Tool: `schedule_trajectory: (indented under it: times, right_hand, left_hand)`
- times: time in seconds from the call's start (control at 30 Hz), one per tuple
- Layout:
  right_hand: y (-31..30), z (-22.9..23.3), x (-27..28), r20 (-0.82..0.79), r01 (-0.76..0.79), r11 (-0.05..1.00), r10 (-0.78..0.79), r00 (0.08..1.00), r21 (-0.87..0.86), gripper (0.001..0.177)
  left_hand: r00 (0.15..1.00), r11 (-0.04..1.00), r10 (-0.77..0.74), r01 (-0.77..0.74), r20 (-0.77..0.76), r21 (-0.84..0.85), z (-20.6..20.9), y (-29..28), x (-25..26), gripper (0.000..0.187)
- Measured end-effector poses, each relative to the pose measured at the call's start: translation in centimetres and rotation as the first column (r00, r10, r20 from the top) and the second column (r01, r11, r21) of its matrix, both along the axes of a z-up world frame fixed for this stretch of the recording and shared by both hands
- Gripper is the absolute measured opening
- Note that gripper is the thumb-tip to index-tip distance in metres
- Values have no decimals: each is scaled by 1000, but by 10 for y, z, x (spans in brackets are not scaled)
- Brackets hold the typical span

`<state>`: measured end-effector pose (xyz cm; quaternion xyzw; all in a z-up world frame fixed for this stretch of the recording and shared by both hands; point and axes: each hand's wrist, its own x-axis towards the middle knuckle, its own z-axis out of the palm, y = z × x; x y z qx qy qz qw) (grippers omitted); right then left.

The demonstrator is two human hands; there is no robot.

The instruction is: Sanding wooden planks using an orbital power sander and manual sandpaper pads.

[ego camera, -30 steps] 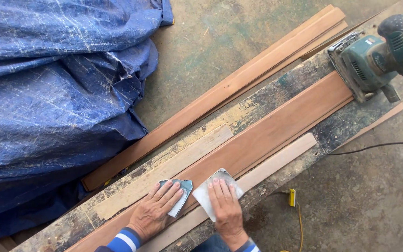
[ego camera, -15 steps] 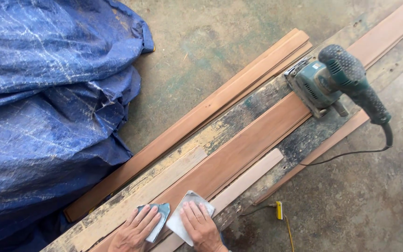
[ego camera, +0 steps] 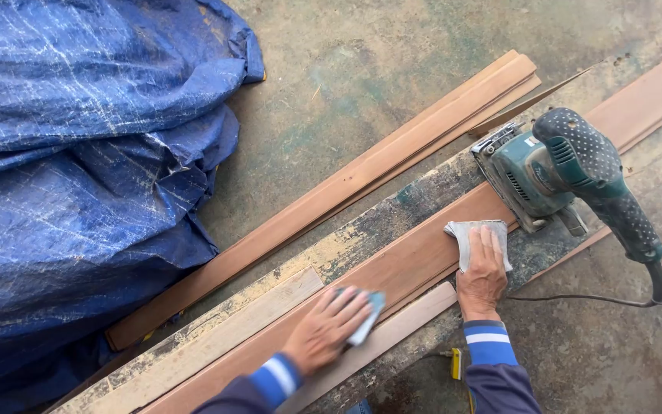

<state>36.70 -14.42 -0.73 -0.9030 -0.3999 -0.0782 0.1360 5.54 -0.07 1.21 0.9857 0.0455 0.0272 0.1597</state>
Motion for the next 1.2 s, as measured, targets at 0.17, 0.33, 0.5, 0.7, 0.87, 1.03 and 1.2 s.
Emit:
schedule_trajectory:
  times: [0.17, 0.33, 0.5, 0.7, 0.87, 1.03, 1.2]
  right_hand:
    - [2, 15, 3, -37, -41, 998, 40, 999, -40, 66]
    - [-1, 16, 6, -76, -55, 998, 52, 996, -33, 70]
    - [-4, 5, 2, -6, -41, 999, 41, 999, -23, 59]
    - [-6, 4, 6, -26, -88, 996, 88, 996, -24, 52]
    - [-6, -11, -20, -15, -105, 994, 105, 994, 20, 50]
    - [37, -15, -225, 35, -191, 981, 192, 981, -17, 43]
    - [51, 38, -516, -229, -748, 644, 761, 607, 160, 57]
  left_hand:
    - [994, 992, 66, -55, 87, -117, 6, -13, 111, 64]
    - [997, 980, -28, 41, 68, -194, 27, 3, -11, 63]
    - [998, 994, -8, 1, -58, -113, 22, 7, -33, 65]
    - [978, 984, 162, -150, 128, -94, 2, -28, 109, 59]
    - [989, 983, 110, -94, 101, -158, 12, -12, -26, 59]
    - [989, 966, 146, -137, 26, -218, 29, 15, -262, 68]
    - [976, 970, 198, -209, -95, -122, 24, 27, -488, 76]
